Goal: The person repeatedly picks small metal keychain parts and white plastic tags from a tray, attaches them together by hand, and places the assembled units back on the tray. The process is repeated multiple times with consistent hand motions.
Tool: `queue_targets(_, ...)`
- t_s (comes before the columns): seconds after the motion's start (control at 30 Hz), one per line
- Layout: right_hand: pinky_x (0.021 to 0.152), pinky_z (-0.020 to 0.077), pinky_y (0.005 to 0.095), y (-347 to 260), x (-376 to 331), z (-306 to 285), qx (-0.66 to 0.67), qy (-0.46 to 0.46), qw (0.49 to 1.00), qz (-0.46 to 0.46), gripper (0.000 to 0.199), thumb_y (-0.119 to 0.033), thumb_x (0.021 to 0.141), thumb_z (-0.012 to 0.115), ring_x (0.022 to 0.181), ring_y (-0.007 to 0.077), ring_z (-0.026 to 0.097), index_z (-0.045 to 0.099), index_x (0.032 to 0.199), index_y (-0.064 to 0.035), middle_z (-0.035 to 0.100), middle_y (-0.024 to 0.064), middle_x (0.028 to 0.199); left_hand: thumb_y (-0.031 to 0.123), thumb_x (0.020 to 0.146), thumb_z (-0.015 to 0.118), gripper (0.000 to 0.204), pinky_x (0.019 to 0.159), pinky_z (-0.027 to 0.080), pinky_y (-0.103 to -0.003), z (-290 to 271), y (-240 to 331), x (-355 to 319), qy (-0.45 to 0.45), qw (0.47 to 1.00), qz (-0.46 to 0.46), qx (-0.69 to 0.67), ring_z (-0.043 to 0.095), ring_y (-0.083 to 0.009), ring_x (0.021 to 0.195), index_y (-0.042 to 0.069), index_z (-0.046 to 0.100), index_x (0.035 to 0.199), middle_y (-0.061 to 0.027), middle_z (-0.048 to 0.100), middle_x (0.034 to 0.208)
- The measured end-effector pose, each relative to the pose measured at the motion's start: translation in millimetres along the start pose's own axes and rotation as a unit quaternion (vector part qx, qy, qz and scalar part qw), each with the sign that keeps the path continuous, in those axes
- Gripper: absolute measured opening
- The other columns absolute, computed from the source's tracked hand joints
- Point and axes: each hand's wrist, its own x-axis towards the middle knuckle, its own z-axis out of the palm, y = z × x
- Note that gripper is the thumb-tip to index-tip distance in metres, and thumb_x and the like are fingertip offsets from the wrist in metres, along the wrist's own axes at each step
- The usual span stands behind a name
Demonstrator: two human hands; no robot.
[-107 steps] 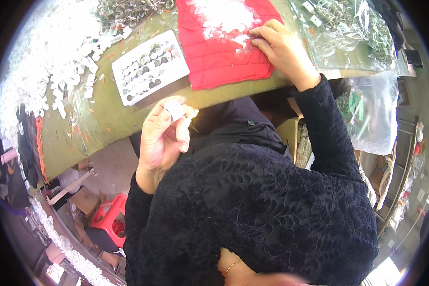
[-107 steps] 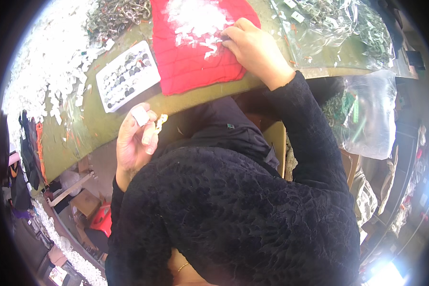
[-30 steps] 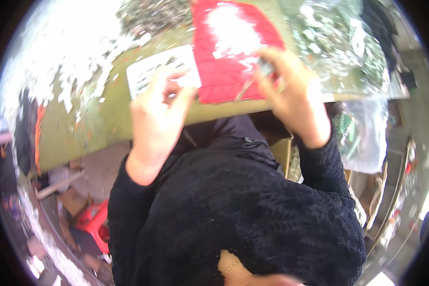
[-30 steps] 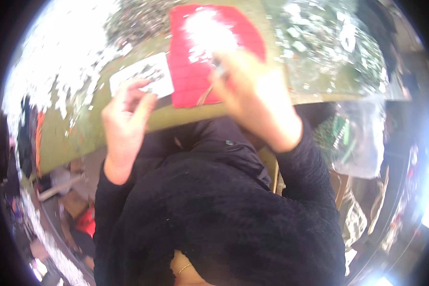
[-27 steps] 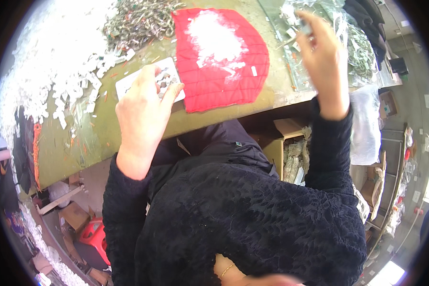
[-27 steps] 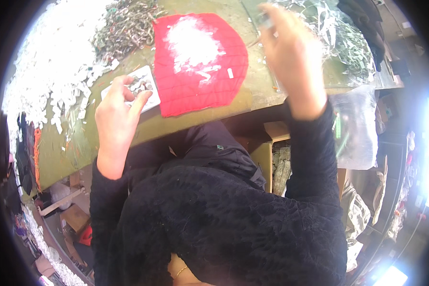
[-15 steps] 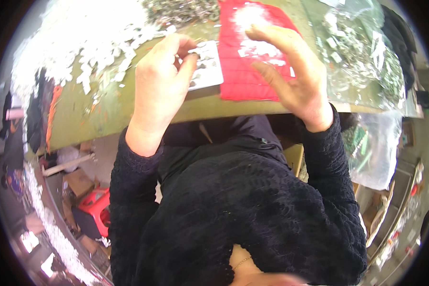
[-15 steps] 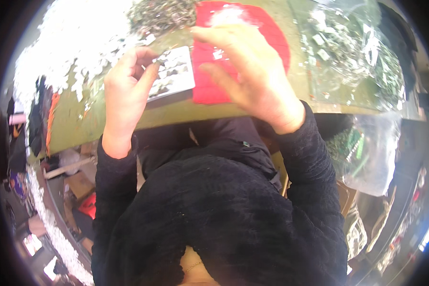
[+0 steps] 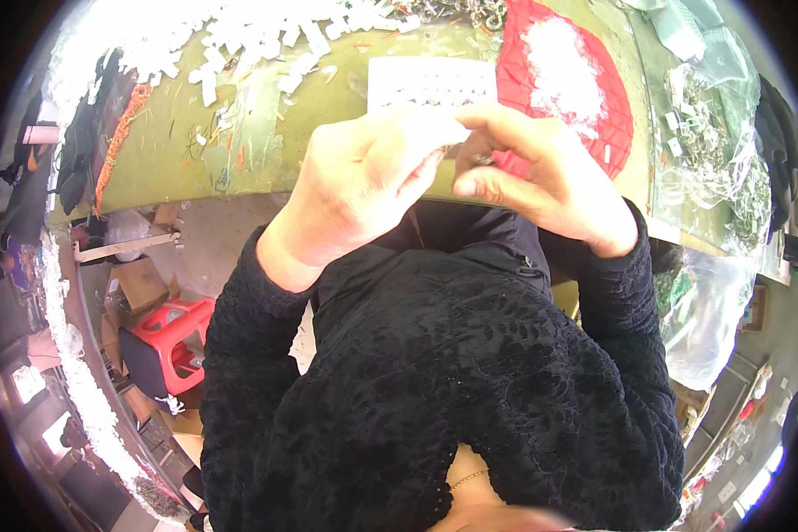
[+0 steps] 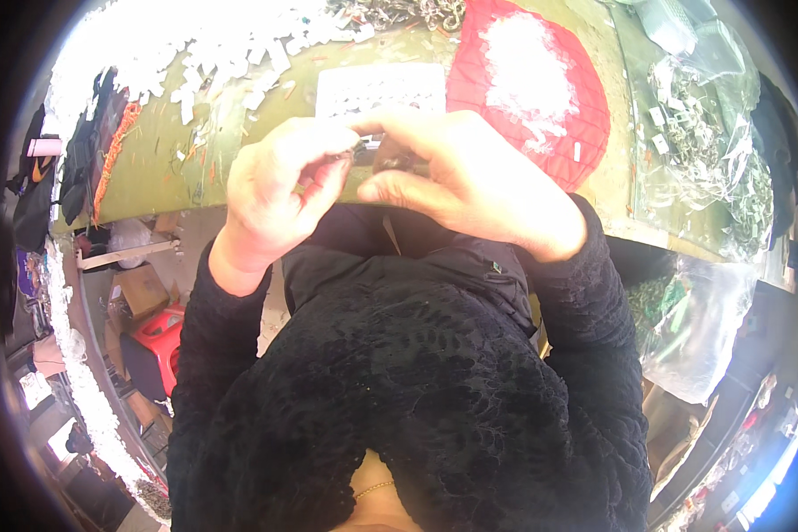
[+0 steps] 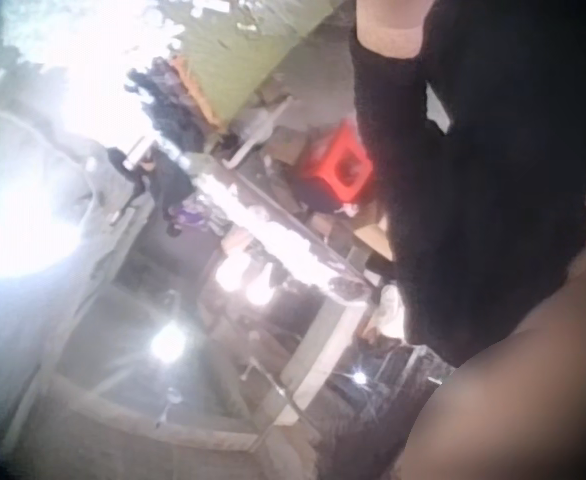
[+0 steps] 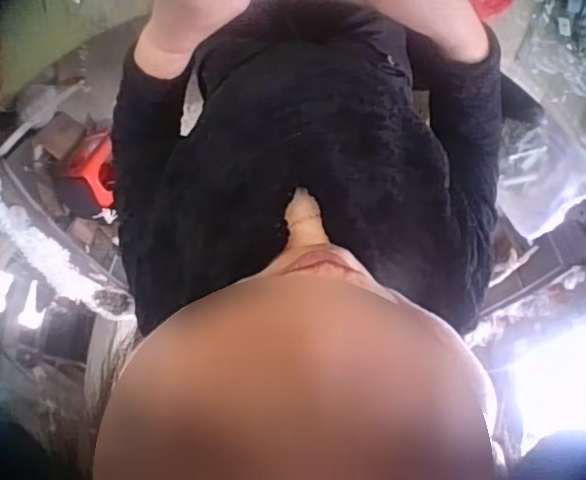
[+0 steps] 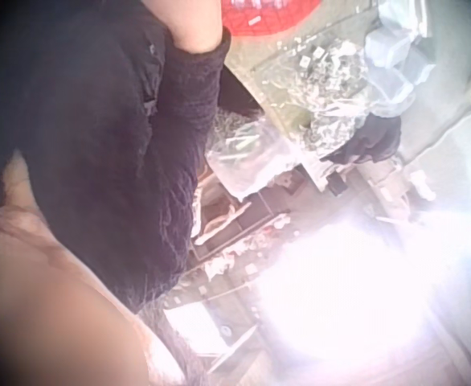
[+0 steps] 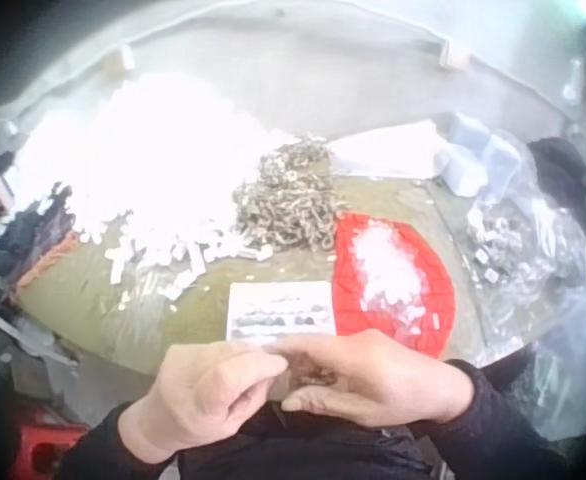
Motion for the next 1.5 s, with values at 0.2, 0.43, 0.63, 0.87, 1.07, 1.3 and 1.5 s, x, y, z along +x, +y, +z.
queue_targets(0.2,0.061,0.0490,0.0218,-8.5,-0.5,12.4,0.146,0.006,0.980,0.132,0.028,-0.004,0.096,0.056,0.070,0.0082,0.058,0.053,0.123,0.0023,0.066,0.0087,0.103,-0.009,0.077,0.067,0.032,0.058,0.051,-0.025,4.7,0.0,-9.8,0.050,0.997,-0.016,-0.059,0.064,-0.0166,0.069,0.004,0.059,0.105,-0.0079,0.065,0.090)
queue_targets(0.43,0.048,0.0430,0.0178,0.8,-3.3,23.7,0.271,0.028,0.955,0.114,0.022,-0.004,0.098,0.052,0.056,0.0059,0.053,0.057,0.118,-0.0002,0.067,0.0101,0.096,0.004,0.090,0.061,0.020,0.057,0.046,-0.021,-3.2,8.0,-21.2,0.049,0.798,-0.428,-0.421,0.058,-0.0074,0.066,0.001,0.063,0.110,-0.0033,0.064,0.086)
queue_targets(0.63,0.049,0.0428,0.0198,8.3,-8.6,30.7,0.237,0.033,0.960,0.142,0.021,-0.007,0.099,0.052,0.055,0.0060,0.054,0.061,0.118,-0.0040,0.067,0.0045,0.082,0.007,0.093,0.061,0.013,0.052,0.046,-0.022,-2.1,5.9,-18.7,-0.018,0.789,-0.441,-0.428,0.059,-0.0096,0.064,-0.001,0.065,0.103,-0.0091,0.067,0.089)
queue_targets(0.87,0.048,0.0419,0.0201,8.9,-14.2,40.1,0.225,0.046,0.963,0.140,0.019,-0.002,0.098,0.050,0.055,0.0053,0.053,0.062,0.113,-0.0031,0.067,0.0058,0.085,0.005,0.090,0.066,0.008,0.052,0.050,-0.023,0.2,11.2,-24.4,-0.001,0.791,-0.449,-0.415,0.063,-0.0117,0.062,-0.002,0.066,0.095,-0.0082,0.067,0.077)
queue_targets(1.07,0.050,0.0477,0.0292,5.5,-12.3,36.6,0.024,0.034,0.999,-0.022,0.028,0.003,0.087,0.057,0.063,0.0147,0.062,0.062,0.114,-0.0057,0.064,0.0071,0.080,0.006,0.090,0.066,0.010,0.054,0.052,-0.024,-0.9,13.4,-27.3,-0.013,0.807,-0.436,-0.399,0.064,-0.0125,0.063,-0.002,0.066,0.095,-0.0094,0.067,0.078)
queue_targets(1.3,0.045,0.0424,0.0317,10.6,-6.7,15.3,-0.294,0.003,0.928,-0.230,0.035,-0.005,0.067,0.068,0.051,0.0197,0.053,0.060,0.102,-0.0051,0.049,0.0045,0.065,0.009,0.094,0.062,0.011,0.051,0.050,-0.023,5.9,15.8,-24.8,0.003,0.776,-0.465,-0.426,0.062,-0.0112,0.060,-0.002,0.063,0.097,-0.0073,0.065,0.078)
queue_targets(1.5,0.054,0.0505,0.0346,15.7,-1.6,15.8,-0.216,0.037,0.968,-0.125,0.019,0.001,0.078,0.066,0.062,0.0289,0.064,0.057,0.095,-0.0020,0.062,0.0104,0.075,0.014,0.094,0.062,0.013,0.052,0.047,-0.022,-13.1,-31.4,-28.7,0.027,0.882,-0.422,-0.209,0.058,-0.0083,0.059,0.003,0.063,0.101,-0.0017,0.064,0.078)
